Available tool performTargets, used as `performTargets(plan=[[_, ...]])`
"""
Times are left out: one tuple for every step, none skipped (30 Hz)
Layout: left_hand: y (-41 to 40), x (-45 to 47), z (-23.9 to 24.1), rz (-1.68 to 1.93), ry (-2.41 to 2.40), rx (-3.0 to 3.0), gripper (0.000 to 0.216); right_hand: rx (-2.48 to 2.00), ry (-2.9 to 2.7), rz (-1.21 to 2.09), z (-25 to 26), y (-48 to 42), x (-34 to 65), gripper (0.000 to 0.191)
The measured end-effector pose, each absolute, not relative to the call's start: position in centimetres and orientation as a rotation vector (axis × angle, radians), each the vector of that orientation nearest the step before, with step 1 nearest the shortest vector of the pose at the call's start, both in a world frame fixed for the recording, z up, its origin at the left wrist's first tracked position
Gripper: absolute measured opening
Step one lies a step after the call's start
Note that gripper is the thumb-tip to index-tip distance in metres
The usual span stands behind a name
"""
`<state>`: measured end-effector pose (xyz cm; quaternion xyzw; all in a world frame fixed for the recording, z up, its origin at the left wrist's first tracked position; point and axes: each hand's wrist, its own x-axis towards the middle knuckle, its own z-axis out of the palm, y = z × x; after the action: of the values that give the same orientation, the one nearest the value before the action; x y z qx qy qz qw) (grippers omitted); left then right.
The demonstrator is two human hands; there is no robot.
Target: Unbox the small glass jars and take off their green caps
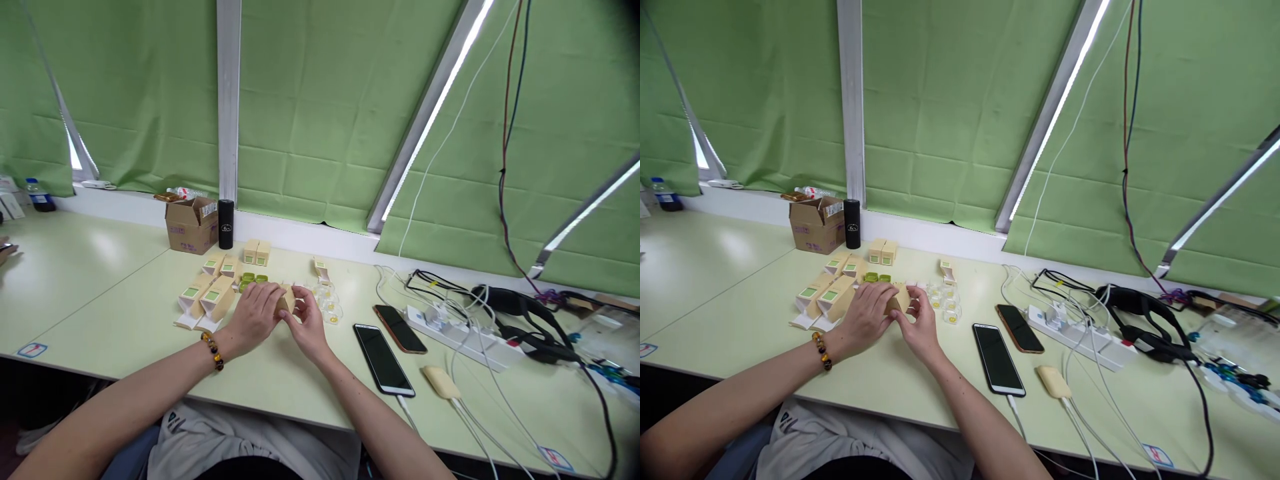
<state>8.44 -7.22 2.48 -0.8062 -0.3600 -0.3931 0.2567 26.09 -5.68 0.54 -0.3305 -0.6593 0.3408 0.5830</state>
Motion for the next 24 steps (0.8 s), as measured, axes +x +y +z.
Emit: performTargets(plan=[[-7.1, 8.3, 2.4, -1.084, -0.991, -2.185, 0.048, -0.757, -1.559, 0.792, 0.6, -5.8, 26.1, 0.051], [-7.0, 8.2, 2.4, -1.105, -1.006, -2.193, 0.049, -0.745, -1.575, 0.786, 0.7, -6.0, 26.2, 0.049], [-6.9, 8.0, 2.3, -1.130, -1.020, -2.206, 0.052, -0.736, -1.586, 0.778, 0.8, -6.1, 26.2, 0.048], [-6.7, 7.8, 2.2, -1.164, -1.028, -2.220, 0.055, -0.728, -1.593, 0.768, 0.9, -6.2, 26.3, 0.048], [-6.6, 7.7, 2.1, -1.202, -1.033, -2.237, 0.058, -0.720, -1.602, 0.755, 1.0, -6.3, 26.3, 0.048], [-6.4, 7.6, 1.9, -1.245, -1.035, -2.254, 0.060, -0.713, -1.612, 0.741, 1.1, -6.4, 26.3, 0.049], [-6.2, 7.5, 1.8, -1.289, -1.036, -2.272, 0.061, -0.709, -1.625, 0.727, 1.1, -6.5, 26.3, 0.050], [-6.1, 7.4, 1.6, -1.330, -1.040, -2.286, 0.062, -0.710, -1.638, 0.714, 1.2, -6.5, 26.3, 0.051], [-5.9, 7.3, 1.5, -1.364, -1.045, -2.295, 0.062, -0.716, -1.650, 0.702, 1.2, -6.6, 26.3, 0.051], [-5.8, 7.3, 1.4, -1.386, -1.050, -2.297, 0.062, -0.725, -1.660, 0.689, 1.2, -6.6, 26.3, 0.050], [-5.7, 7.3, 1.4, -1.392, -1.050, -2.296, 0.061, -0.736, -1.666, 0.675, 1.3, -6.5, 26.3, 0.048], [-5.6, 7.3, 1.4, -1.383, -1.042, -2.295, 0.060, -0.751, -1.668, 0.657, 1.3, -6.5, 26.4, 0.045], [-5.6, 7.3, 1.5, -1.359, -1.028, -2.297, 0.058, -0.768, -1.668, 0.637, 1.4, -6.5, 26.4, 0.042], [-5.7, 7.3, 1.6, -1.325, -1.007, -2.304, 0.056, -0.788, -1.671, 0.614, 1.4, -6.5, 26.5, 0.040], [-5.8, 7.3, 1.8, -1.286, -0.985, -2.316, 0.054, -0.810, -1.677, 0.589, 1.5, -6.5, 26.6, 0.040], [-6.0, 7.3, 2.0, -1.245, -0.963, -2.331, 0.053, -0.831, -1.688, 0.565, 1.6, -6.6, 26.7, 0.041], [-6.1, 7.4, 2.2, -1.204, -0.940, -2.347, 0.053, -0.850, -1.703, 0.540, 1.7, -6.6, 26.8, 0.043], [-6.3, 7.4, 2.4, -1.167, -0.919, -2.361, 0.053, -0.867, -1.722, 0.517, 1.7, -6.7, 26.8, 0.046], [-6.5, 7.4, 2.6, -1.135, -0.899, -2.372, 0.054, -0.880, -1.741, 0.494, 1.8, -6.7, 26.8, 0.049], [-6.7, 7.5, 2.7, -1.107, -0.878, -2.381, 0.054, -0.890, -1.761, 0.473, 1.8, -6.8, 26.9, 0.051], [-6.8, 7.5, 2.9, -1.084, -0.860, -2.387, 0.054, -0.895, -1.781, 0.453, 1.8, -6.9, 26.8, 0.054], [-6.9, 7.5, 3.0, -1.065, -0.843, -2.392, 0.054, -0.895, -1.802, 0.436, 1.8, -6.9, 26.8, 0.056], [-7.0, 7.5, 3.1, -1.051, -0.832, -2.395, 0.054, -0.893, -1.821, 0.423, 1.8, -7.0, 26.8, 0.058], [-7.0, 7.5, 3.2, -1.041, -0.823, -2.395, 0.053, -0.889, -1.836, 0.415, 1.8, -7.0, 26.8, 0.060]])
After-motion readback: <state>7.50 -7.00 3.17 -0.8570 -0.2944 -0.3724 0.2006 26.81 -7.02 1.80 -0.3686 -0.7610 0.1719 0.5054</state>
